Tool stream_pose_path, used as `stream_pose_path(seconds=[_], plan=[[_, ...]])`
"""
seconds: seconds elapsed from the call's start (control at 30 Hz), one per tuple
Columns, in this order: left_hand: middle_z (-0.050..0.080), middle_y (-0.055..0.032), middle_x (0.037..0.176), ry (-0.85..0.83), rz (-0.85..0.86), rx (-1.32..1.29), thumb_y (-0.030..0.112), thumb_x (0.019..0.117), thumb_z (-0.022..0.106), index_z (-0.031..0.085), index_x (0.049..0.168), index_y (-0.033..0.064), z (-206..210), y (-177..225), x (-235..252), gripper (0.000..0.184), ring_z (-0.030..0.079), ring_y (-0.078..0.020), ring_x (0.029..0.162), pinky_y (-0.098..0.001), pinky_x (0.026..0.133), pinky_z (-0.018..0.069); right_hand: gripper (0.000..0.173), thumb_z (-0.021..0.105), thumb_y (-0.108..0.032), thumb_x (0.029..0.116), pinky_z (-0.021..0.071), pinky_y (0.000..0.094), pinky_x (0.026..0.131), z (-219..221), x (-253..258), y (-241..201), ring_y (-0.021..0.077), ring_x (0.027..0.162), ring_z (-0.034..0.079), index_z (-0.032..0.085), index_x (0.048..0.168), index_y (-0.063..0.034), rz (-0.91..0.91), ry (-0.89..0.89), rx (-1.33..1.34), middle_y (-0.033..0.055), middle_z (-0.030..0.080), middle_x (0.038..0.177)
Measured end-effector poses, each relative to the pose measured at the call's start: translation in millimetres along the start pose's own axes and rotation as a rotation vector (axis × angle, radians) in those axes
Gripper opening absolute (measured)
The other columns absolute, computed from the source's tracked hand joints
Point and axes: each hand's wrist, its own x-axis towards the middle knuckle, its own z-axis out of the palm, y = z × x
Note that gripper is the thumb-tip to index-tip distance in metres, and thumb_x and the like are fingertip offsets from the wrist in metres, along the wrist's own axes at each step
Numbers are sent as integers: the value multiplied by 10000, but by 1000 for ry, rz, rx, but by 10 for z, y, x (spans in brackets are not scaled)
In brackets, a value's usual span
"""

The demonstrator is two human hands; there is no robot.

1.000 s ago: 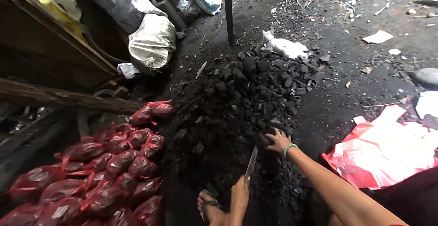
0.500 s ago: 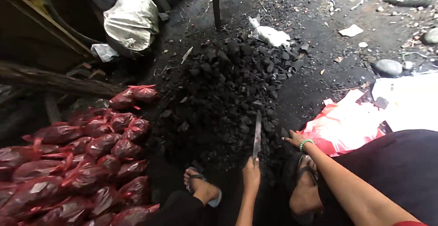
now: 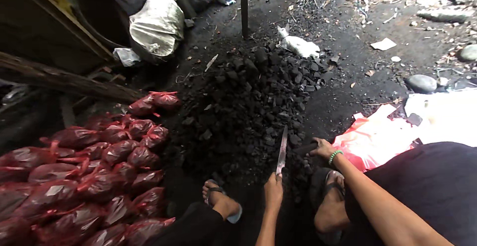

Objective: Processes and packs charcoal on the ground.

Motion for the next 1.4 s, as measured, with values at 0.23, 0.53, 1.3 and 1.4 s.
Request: stream_pose_path(seconds=[0.23, 0.53, 1.3, 1.4], plan=[[634, -139, 901, -70, 58, -77, 252, 1102, 451, 628, 1271, -1, 31, 26, -16, 353, 570, -212, 699, -388, 673, 492, 462, 690, -20, 849, 588, 319, 804, -63, -340, -356, 163, 878, 668, 569, 1293, 21, -241, 107, 925, 138, 676, 1077], [600, -123, 855, -13, 21, -138, 253, 1104, 453, 626, 1245, 4, 15, -79, 27, 335, 538, -197, 643, -367, 613, 473, 493, 705, 75, 795, 602, 327, 761, -230, -308, -284, 166, 840, 669, 555, 1258, 0, -304, 333, 1063, 124, 661, 1051], [610, -121, 857, -93, -4, -118, 268, 1102, 450, 626, 1248, 8, 131, -71, 44, 346, 564, -201, 660, -376, 639, 499, 739, 652, 30, 873, 563, 499, 862, 171, -152, 273, 332, 1021, 654, 377, 1539, -136, 33, -209, 614, 231, 586, 1306], [593, -105, 828, -98, 3, -107, 270, 1103, 452, 633, 1212, 17, 138, -43, 31, 329, 546, -188, 640, -367, 629, 485, 592, 777, 5, 819, 584, 451, 834, 207, -65, 299, 294, 923, 679, 536, 1360, 6, 28, -147, 533, 219, 650, 1145]])
